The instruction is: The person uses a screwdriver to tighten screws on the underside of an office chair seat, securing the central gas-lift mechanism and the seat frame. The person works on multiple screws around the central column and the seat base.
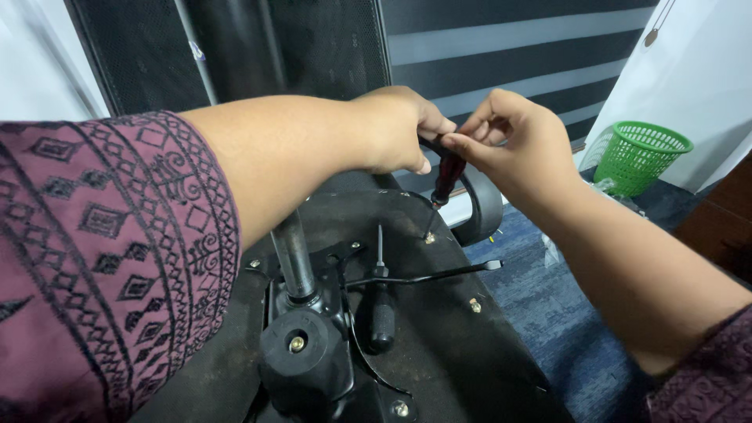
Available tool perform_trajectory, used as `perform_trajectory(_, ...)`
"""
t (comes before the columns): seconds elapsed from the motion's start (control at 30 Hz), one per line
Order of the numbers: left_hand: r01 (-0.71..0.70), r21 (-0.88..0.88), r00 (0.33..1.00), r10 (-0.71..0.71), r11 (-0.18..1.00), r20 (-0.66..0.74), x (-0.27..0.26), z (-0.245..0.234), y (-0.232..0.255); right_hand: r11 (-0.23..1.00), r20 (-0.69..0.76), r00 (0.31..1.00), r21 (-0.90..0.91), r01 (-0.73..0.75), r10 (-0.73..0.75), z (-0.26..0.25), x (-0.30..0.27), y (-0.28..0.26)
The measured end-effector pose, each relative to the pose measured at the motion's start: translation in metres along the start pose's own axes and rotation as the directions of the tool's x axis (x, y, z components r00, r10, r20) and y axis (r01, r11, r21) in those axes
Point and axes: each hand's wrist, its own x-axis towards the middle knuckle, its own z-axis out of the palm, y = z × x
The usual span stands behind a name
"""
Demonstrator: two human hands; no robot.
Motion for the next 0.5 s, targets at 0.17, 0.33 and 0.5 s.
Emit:
perform_trajectory(0.17, 0.006, -0.048, 1.0, -0.006, 0.999, -0.002, 0.005, 0.005, -0.006, 0.98, 0.012, 0.99, 0.145, 0.135, -0.138, 0.002, 0.0, 0.001)
perform_trajectory(0.33, 0.017, 0.009, 1.0, -0.017, 1.0, -0.008, 0.005, 0.007, -0.008, 0.995, -0.017, 0.996, -0.047, 0.09, -0.091, 0.006, 0.0, 0.002)
perform_trajectory(0.5, 0.085, -0.019, 0.996, -0.086, 0.996, -0.026, 0.005, 0.006, -0.006, 0.959, -0.005, 0.986, 0.233, 0.165, -0.168, 0.011, 0.0, 0.005)
